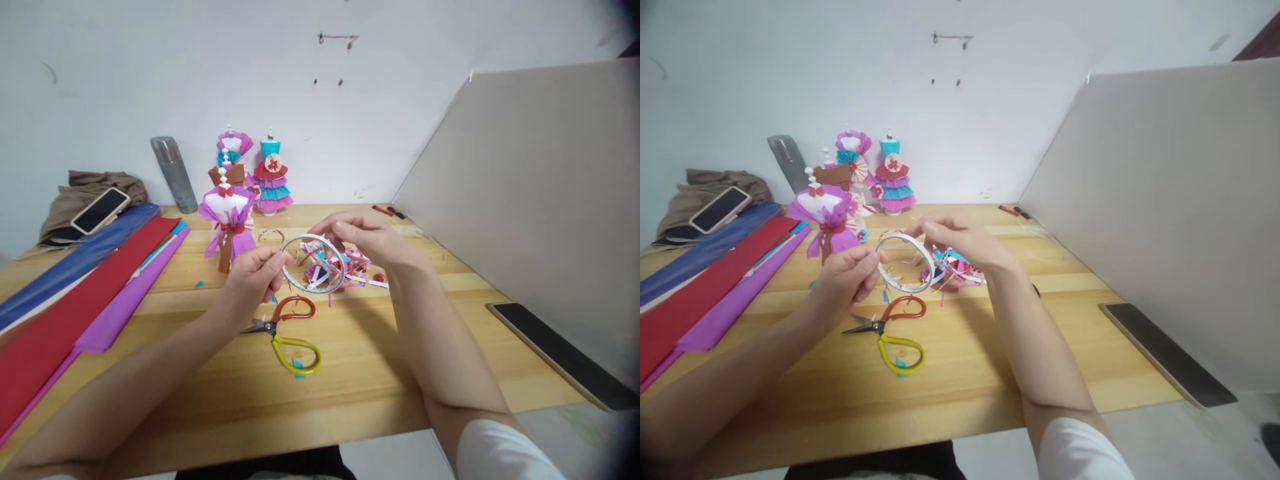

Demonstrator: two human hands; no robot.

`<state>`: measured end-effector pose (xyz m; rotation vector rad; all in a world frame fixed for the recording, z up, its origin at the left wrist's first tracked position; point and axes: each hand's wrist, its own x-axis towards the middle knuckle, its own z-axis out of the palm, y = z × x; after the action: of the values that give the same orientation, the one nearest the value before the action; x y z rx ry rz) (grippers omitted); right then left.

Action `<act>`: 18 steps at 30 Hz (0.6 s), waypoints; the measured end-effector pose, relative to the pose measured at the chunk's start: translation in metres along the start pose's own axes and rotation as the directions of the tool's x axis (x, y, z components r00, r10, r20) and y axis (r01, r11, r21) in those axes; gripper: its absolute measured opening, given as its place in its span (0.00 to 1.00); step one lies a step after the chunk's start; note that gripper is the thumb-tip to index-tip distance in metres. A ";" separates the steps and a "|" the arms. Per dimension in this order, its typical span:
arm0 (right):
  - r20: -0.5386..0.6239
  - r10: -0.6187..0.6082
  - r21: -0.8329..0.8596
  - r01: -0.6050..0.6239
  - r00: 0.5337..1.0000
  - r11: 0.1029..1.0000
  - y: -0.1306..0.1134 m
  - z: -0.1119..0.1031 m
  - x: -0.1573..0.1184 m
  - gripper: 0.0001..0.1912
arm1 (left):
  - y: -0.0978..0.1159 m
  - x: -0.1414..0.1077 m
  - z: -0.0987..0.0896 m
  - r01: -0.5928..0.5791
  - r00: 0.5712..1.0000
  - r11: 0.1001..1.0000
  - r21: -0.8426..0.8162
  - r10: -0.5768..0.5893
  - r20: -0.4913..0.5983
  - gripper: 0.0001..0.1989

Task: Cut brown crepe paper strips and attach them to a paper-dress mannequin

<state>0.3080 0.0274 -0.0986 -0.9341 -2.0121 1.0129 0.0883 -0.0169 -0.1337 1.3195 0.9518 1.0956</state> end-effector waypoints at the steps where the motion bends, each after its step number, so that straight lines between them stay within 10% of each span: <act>1: 0.014 0.018 0.053 -0.019 1.000 0.998 -0.003 0.001 -0.001 0.21 | 0.000 0.000 0.000 -0.011 1.000 1.000 0.016 0.011 -0.006 0.12; 8: 0.497 0.055 0.151 -0.149 0.866 0.977 -0.010 -0.003 -0.007 0.26 | -0.007 0.001 0.002 -0.045 0.998 0.998 0.053 0.047 -0.032 0.12; 13: 0.414 0.056 -0.003 -0.060 0.909 0.998 -0.022 -0.003 -0.013 0.19 | -0.010 -0.003 0.003 0.010 1.000 0.993 0.121 -0.009 -0.010 0.21; 18: 0.363 0.029 -0.176 0.038 0.931 0.984 -0.032 0.007 -0.015 0.12 | -0.004 -0.011 0.001 -0.199 0.977 0.947 0.251 0.212 -0.022 0.25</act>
<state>0.3010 -0.0017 -0.0780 -0.8816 -2.4490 1.0770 0.0866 -0.0275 -0.1379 1.6323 1.0297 1.2001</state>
